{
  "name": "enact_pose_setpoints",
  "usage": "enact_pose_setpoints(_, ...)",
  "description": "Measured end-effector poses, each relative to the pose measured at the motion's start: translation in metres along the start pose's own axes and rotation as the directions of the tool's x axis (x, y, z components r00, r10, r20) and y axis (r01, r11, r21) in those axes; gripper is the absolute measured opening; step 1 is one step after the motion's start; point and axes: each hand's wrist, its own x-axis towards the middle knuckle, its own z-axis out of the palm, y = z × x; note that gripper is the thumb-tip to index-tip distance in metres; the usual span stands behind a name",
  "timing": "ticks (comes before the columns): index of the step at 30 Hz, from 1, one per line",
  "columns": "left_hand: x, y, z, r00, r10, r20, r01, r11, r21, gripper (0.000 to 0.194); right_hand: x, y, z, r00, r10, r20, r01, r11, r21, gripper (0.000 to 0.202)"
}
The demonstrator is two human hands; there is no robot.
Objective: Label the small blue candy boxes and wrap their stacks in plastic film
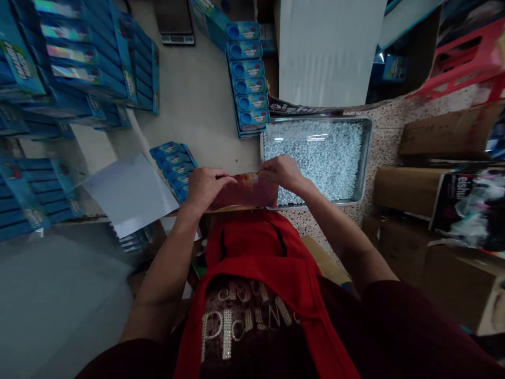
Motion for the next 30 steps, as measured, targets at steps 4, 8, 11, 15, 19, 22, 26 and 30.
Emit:
enact_pose_setpoints(4,0.004,-0.017,-0.02,0.992,-0.107,0.062,0.109,0.993,-0.039,0.01,0.006,0.026,-0.011,0.986,0.165,0.005,-0.159,0.938,0.309,0.028)
enact_pose_setpoints(8,0.004,-0.026,-0.007,0.964,-0.265,0.034,0.261,0.903,-0.341,0.022,0.002,0.053,-0.02,0.966,0.256,0.044,-0.236,0.795,0.558,0.042)
enact_pose_setpoints(11,0.005,-0.025,0.019,0.94,-0.336,0.054,0.312,0.787,-0.533,0.033,-0.006,0.07,-0.021,0.953,0.299,0.056,-0.263,0.717,0.645,0.033)
enact_pose_setpoints(15,0.006,-0.027,0.039,0.929,-0.361,0.077,0.324,0.698,-0.639,0.039,-0.012,0.078,-0.015,0.928,0.368,0.054,-0.314,0.698,0.643,0.026)
enact_pose_setpoints(19,0.001,-0.03,0.039,0.957,-0.276,0.086,0.266,0.726,-0.635,0.045,-0.014,0.068,-0.008,0.939,0.329,-0.1,-0.233,0.822,0.519,0.021)
enact_pose_setpoints(22,-0.003,-0.029,0.04,0.988,-0.139,0.073,0.152,0.742,-0.653,0.045,-0.016,0.056,-0.005,0.94,0.2,-0.276,-0.117,0.949,0.292,0.011)
enact_pose_setpoints(26,-0.005,-0.031,0.048,0.997,-0.003,0.078,0.054,0.751,-0.658,0.033,-0.017,0.05,-0.002,0.955,0.116,-0.272,-0.107,0.993,0.047,0.01)
enact_pose_setpoints(30,-0.005,-0.042,0.051,0.986,-0.067,0.155,0.154,0.73,-0.666,0.041,-0.016,0.057,0.0,0.962,0.171,-0.214,-0.197,0.974,-0.107,0.014)
